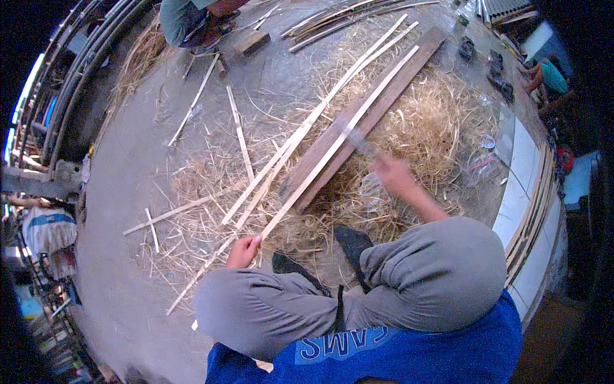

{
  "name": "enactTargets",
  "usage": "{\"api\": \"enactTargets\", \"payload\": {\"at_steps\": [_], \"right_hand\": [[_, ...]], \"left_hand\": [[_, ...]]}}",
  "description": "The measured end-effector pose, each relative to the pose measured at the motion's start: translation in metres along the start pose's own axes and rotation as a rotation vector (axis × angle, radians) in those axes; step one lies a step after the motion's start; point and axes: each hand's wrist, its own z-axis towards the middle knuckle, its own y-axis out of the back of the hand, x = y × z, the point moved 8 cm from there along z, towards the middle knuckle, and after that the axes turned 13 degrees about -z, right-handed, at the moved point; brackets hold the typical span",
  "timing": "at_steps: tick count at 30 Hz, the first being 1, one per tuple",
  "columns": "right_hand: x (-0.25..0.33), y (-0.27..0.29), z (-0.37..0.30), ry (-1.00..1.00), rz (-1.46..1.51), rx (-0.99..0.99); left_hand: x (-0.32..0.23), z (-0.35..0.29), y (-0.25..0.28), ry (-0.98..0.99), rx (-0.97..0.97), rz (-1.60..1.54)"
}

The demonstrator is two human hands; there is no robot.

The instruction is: The person sits on the floor and uses a knife to split long bamboo strips into thinner slats. They repeatedly position the bamboo, strike it with the knife, and separate the resulting pieces.

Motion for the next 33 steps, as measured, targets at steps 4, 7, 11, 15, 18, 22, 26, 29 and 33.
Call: {"api": "enactTargets", "payload": {"at_steps": [4, 7, 11, 15, 18, 22, 26, 29, 33], "right_hand": [[0.046, -0.052, -0.033, 0.249, -0.092, 0.317], [0.024, -0.029, 0.006, 0.090, -0.141, 0.227], [0.078, -0.041, -0.030, 0.288, -0.069, 0.174], [0.010, -0.056, -0.011, 0.337, -0.222, 0.081], [0.007, 0.008, 0.012, 0.010, -0.225, 0.119], [0.075, -0.031, -0.019, 0.265, -0.055, 0.130], [0.002, -0.014, 0.019, 0.008, -0.240, 0.163], [-0.088, 0.050, 0.051, -0.291, -0.291, 0.022], [0.036, -0.013, 0.003, -0.050, -0.096, 0.127]], "left_hand": [[-0.002, -0.001, -0.011, -0.075, 0.045, 0.121], [0.058, -0.021, 0.014, 0.140, -0.008, 0.151], [-0.001, 0.024, -0.033, 0.134, 0.037, -0.155], [-0.010, 0.023, -0.032, -0.110, 0.125, 0.047], [0.030, 0.003, -0.020, 0.113, 0.065, 0.001], [-0.034, 0.027, -0.054, 0.107, 0.136, -0.286], [-0.012, 0.004, -0.030, 0.053, 0.241, -0.044], [-0.007, -0.006, -0.024, 0.117, 0.257, -0.058], [-0.054, 0.022, -0.040, -0.126, 0.054, 0.102]]}}
